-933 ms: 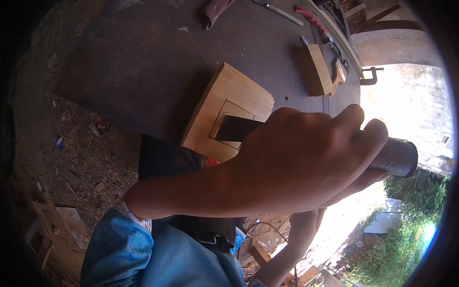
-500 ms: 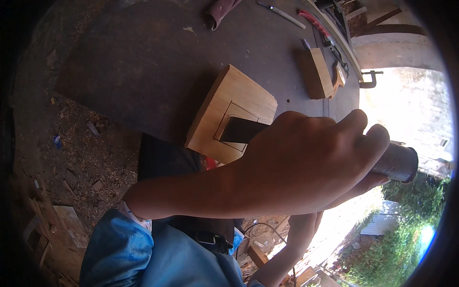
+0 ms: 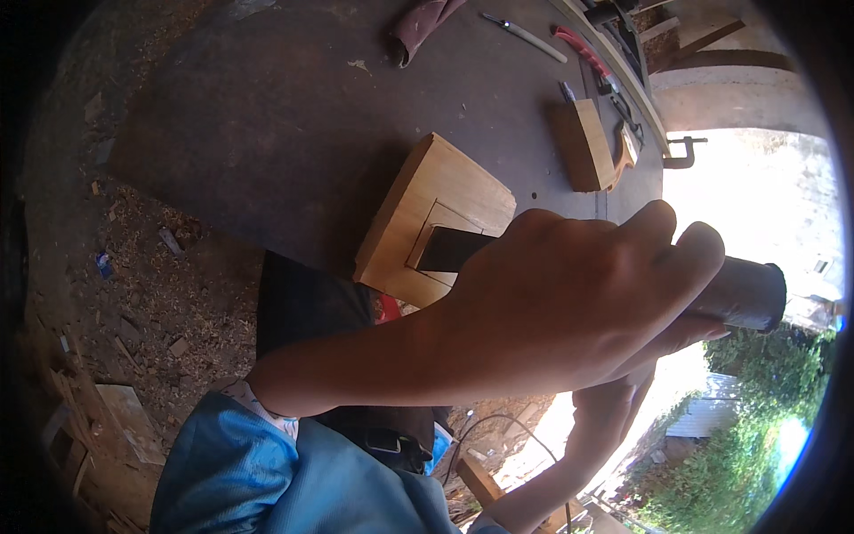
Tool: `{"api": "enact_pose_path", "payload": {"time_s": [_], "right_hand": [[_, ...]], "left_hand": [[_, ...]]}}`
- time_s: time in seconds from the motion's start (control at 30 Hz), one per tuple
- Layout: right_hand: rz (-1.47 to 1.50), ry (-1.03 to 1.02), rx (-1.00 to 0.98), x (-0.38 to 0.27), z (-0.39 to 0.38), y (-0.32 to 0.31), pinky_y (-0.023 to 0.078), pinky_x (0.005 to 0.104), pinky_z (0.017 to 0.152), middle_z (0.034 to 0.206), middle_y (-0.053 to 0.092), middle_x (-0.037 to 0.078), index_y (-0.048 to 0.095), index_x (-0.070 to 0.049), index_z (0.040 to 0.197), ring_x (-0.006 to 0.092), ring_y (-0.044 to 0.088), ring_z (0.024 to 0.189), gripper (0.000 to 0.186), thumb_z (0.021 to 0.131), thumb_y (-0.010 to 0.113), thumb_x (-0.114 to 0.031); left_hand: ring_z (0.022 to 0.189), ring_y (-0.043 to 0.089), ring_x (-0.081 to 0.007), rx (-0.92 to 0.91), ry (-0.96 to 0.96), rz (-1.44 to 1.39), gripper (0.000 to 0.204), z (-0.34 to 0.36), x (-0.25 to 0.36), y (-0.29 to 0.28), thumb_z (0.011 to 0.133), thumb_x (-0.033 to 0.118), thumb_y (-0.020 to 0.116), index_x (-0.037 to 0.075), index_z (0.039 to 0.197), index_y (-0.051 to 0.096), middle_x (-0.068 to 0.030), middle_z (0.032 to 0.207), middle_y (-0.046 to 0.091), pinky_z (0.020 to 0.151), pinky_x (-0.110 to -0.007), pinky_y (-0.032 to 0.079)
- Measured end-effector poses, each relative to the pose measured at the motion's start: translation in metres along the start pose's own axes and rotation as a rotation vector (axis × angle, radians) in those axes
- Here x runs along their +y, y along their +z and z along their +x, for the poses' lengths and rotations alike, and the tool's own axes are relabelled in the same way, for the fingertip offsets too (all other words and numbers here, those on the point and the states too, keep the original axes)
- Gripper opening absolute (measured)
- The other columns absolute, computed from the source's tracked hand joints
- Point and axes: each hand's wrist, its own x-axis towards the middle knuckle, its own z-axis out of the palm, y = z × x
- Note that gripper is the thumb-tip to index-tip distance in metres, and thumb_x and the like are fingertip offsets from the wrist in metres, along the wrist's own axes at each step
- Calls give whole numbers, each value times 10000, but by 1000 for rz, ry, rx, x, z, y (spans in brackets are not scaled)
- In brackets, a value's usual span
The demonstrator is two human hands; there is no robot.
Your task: Using a chisel and hammer to cut a rectangular mortise into a wooden block.
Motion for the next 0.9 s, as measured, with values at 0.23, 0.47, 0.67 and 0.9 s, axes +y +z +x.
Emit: {"api": "enact_pose_path", "payload": {"time_s": [0.23, 0.47, 0.67, 0.9], "right_hand": [[-450, -56, 226, -37, 6, -23, 331, 406, 1189, 1586, 358, 164, 357, -92, 1557, 270, 445, 1401, 609, 1034, 453, -390], [-586, -19, 375, -62, 2, -11, 385, 396, 1141, 1518, 437, 175, 413, -105, 1518, 273, 512, 1329, 660, 971, 550, -448], [-686, 24, 512, -78, 2, -3, 432, 387, 1100, 1460, 506, 183, 462, -116, 1484, 276, 569, 1268, 706, 916, 632, -497], [-792, 78, 664, -99, 10, 14, 486, 377, 1052, 1391, 585, 194, 518, -128, 1445, 278, 636, 1196, 761, 852, 729, -556]], "left_hand": [[521, 620, -172, -3, -11, -69, 469, -2, 5, -5, 932, 437, 682, -7, 1011, 550, -95, 773, 594, 420, -311, 471], [574, 631, -165, 9, -17, -38, 472, -3, 10, -4, 944, 428, 667, -13, 1044, 534, -89, 820, 585, 458, -296, 479], [582, 628, -162, 11, -46, -47, 487, -1, 8, -1, 956, 435, 652, -23, 1067, 530, -100, 831, 582, 467, -291, 481], [565, 613, -143, 49, -99, -87, 484, 4, 7, -2, 982, 429, 628, -37, 1059, 525, -92, 816, 575, 455, -273, 479]]}}
